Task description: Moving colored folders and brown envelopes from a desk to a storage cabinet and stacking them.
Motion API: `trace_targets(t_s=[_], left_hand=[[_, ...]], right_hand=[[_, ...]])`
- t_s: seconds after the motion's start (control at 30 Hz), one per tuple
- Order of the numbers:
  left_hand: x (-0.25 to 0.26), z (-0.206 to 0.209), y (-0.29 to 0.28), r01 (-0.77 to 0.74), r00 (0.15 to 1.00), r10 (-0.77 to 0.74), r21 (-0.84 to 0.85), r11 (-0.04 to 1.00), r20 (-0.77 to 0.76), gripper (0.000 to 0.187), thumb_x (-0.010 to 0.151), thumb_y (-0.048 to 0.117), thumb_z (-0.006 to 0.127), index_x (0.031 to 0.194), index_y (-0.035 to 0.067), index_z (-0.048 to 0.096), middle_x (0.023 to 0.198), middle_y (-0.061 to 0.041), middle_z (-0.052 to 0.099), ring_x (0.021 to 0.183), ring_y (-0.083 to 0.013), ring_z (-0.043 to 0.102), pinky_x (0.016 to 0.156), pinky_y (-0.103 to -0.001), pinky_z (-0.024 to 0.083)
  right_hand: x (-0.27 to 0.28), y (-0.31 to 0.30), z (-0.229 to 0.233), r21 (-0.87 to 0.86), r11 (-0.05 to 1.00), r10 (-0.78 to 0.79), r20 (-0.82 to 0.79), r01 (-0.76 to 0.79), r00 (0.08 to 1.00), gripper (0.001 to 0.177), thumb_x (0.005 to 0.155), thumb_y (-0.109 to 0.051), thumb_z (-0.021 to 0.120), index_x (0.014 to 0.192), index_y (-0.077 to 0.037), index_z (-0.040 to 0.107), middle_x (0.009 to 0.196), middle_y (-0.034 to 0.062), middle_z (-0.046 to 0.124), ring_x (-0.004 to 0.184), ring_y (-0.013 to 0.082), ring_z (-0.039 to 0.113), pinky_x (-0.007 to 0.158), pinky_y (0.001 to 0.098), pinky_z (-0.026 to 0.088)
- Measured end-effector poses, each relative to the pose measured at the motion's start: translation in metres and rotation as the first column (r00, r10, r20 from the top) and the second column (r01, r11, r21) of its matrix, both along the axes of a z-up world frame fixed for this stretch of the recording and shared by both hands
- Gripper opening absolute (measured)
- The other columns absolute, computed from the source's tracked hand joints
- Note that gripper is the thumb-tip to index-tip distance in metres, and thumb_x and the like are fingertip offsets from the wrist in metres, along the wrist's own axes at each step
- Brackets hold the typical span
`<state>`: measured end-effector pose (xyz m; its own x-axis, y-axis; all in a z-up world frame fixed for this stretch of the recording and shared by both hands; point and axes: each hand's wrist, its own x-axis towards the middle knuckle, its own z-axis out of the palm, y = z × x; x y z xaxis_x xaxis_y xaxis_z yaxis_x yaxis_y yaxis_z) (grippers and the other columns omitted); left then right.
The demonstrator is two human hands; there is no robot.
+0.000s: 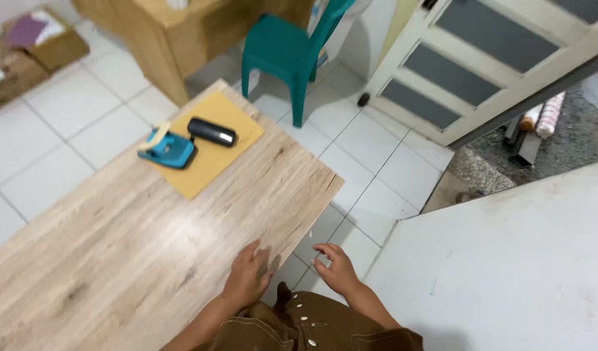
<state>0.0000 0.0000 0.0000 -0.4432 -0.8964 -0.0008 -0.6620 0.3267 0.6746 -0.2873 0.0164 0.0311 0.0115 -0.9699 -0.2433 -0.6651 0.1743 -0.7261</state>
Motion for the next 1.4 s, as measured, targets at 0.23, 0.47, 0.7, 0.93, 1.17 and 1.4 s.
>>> trace_targets(t_s=[0.23, 0.47, 0.7, 0.93, 1.17, 1.4], left_hand=[[0.0, 0.073, -0.082, -0.228, 0.945, 0.193, 0.11, 0.967, 0.264, 0.069, 0.096, 0.049, 0.066, 0.15, 0.012, 0.048, 0.162, -0.026, 0.029, 0.151, -0.0408, 0.03, 0.124, -0.055, 0.026], [-0.05, 0.056, -0.115, -0.4, 0.855, 0.443, -0.201, 0.894, 0.269, 0.067, 0.091, 0.046, 0.069, 0.144, 0.006, 0.056, 0.157, -0.027, 0.039, 0.142, -0.0467, 0.045, 0.119, -0.053, 0.036], [-0.129, 0.087, -0.096, -0.537, 0.788, 0.519, -0.043, 0.843, 0.33, 0.066, 0.091, 0.038, 0.071, 0.147, 0.008, 0.054, 0.161, -0.025, 0.035, 0.146, -0.0439, 0.04, 0.121, -0.05, 0.033], [-0.154, 0.083, -0.104, -0.628, 0.705, 0.597, -0.054, 0.777, 0.383, 0.066, 0.088, 0.037, 0.073, 0.145, 0.009, 0.056, 0.159, -0.026, 0.037, 0.143, -0.0426, 0.045, 0.116, -0.049, 0.04], [-0.181, 0.06, -0.22, -0.6, 0.722, 0.585, -0.087, 0.795, 0.37, 0.068, 0.083, 0.033, 0.078, 0.143, 0.007, 0.057, 0.157, -0.028, 0.038, 0.138, -0.0451, 0.05, 0.111, -0.051, 0.046], [-0.301, 0.084, -0.363, -0.365, 0.871, 0.423, -0.248, 0.897, 0.248, 0.067, 0.08, 0.031, 0.08, 0.14, 0.008, 0.059, 0.156, -0.027, 0.039, 0.136, -0.0454, 0.051, 0.111, -0.052, 0.044]], right_hand=[[-0.016, -0.072, 0.087, -0.027, 0.989, 0.141, -0.161, -0.147, 0.977, 0.063, 0.087, -0.018, 0.073, 0.144, -0.001, 0.054, 0.145, 0.0265, 0.053, 0.136, 0.0478, 0.048, 0.117, 0.0546, 0.038], [-0.126, -0.142, 0.072, -0.154, 0.93, 0.303, -0.193, -0.334, 0.933, 0.053, 0.09, -0.025, 0.073, 0.138, -0.009, 0.061, 0.138, 0.0161, 0.061, 0.133, 0.0378, 0.056, 0.112, 0.0465, 0.044], [-0.23, -0.182, 0.065, 0.06, 0.96, 0.277, -0.067, -0.274, 0.958, 0.054, 0.086, -0.024, 0.078, 0.138, -0.019, 0.066, 0.137, 0.0111, 0.062, 0.128, 0.0313, 0.063, 0.106, 0.0405, 0.053], [-0.224, -0.267, 0.069, -0.123, 0.929, 0.358, 0.069, -0.348, 0.931, 0.049, 0.085, -0.02, 0.079, 0.133, -0.016, 0.069, 0.133, 0.0108, 0.063, 0.123, 0.0321, 0.064, 0.102, 0.0411, 0.055], [-0.26, -0.349, 0.073, -0.306, 0.852, 0.44, -0.024, -0.426, 0.898, 0.048, 0.083, -0.016, 0.08, 0.129, -0.009, 0.068, 0.13, 0.0215, 0.061, 0.127, 0.0432, 0.06, 0.106, 0.0487, 0.05], [-0.351, -0.418, 0.04, -0.125, 0.976, 0.186, 0.044, -0.18, 0.982, 0.051, 0.083, -0.023, 0.081, 0.131, -0.014, 0.068, 0.137, 0.0158, 0.06, 0.125, 0.0357, 0.063, 0.099, 0.0374, 0.057]])
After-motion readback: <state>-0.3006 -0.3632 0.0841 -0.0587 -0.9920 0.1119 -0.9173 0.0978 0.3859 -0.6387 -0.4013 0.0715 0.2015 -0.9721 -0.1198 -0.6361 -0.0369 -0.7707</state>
